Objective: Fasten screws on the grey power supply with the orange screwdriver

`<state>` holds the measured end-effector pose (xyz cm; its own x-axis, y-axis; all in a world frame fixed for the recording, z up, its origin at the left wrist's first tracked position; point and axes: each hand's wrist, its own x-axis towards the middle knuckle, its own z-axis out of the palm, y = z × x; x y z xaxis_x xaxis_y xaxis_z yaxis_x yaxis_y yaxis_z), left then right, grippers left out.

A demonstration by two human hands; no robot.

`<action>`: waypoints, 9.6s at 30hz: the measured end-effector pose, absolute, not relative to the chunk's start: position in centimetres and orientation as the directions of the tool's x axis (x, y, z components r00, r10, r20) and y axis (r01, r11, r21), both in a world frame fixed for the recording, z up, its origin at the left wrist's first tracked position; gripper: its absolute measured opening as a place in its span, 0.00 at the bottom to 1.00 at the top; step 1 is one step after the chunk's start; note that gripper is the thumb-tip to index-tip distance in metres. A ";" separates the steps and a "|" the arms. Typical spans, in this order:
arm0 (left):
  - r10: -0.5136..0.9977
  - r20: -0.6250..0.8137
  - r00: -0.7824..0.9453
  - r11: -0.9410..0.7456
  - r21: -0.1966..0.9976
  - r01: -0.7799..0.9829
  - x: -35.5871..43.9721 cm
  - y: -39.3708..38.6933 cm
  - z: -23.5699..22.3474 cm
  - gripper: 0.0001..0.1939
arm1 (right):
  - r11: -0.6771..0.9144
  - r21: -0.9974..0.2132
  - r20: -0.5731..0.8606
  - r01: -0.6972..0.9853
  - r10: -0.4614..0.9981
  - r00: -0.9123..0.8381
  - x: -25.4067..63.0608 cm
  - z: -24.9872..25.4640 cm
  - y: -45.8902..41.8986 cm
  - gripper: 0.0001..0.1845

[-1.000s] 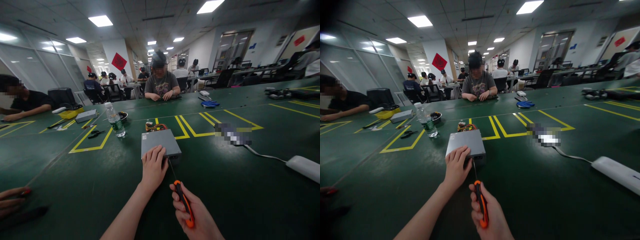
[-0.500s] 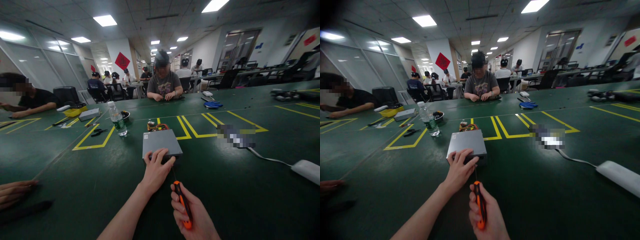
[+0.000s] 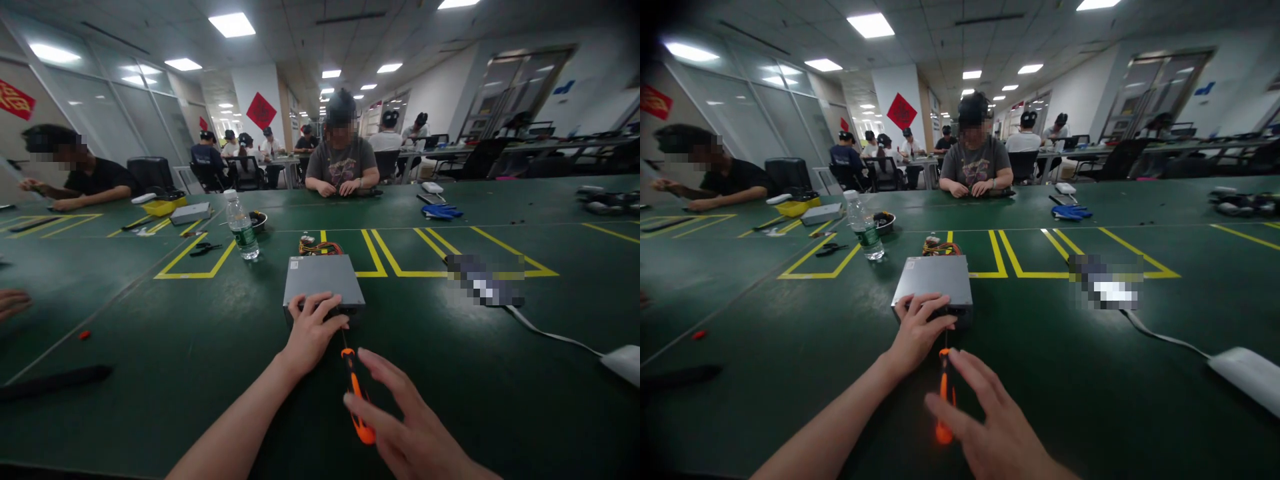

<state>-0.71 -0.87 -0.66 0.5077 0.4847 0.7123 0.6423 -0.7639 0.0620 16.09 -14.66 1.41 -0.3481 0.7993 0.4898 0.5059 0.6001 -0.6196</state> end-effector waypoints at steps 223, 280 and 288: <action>0.630 0.627 0.458 -0.706 0.216 0.674 -1.1 -0.4 0.5 0.14 | 0.875 0.002 0.630 0.484 0.375 -0.680 20.5 -1.1 -11.6 0.24; 0.606 0.678 0.415 -0.718 0.241 0.653 -0.8 -0.2 0.4 0.14 | -0.252 -0.555 -0.517 -0.793 0.851 0.091 12.2 -0.9 -12.6 0.13; 0.622 0.643 0.448 -0.725 0.257 0.638 -1.0 -0.2 0.4 0.17 | -0.204 -0.508 -0.536 -0.837 0.836 0.122 11.6 -0.6 -12.7 0.11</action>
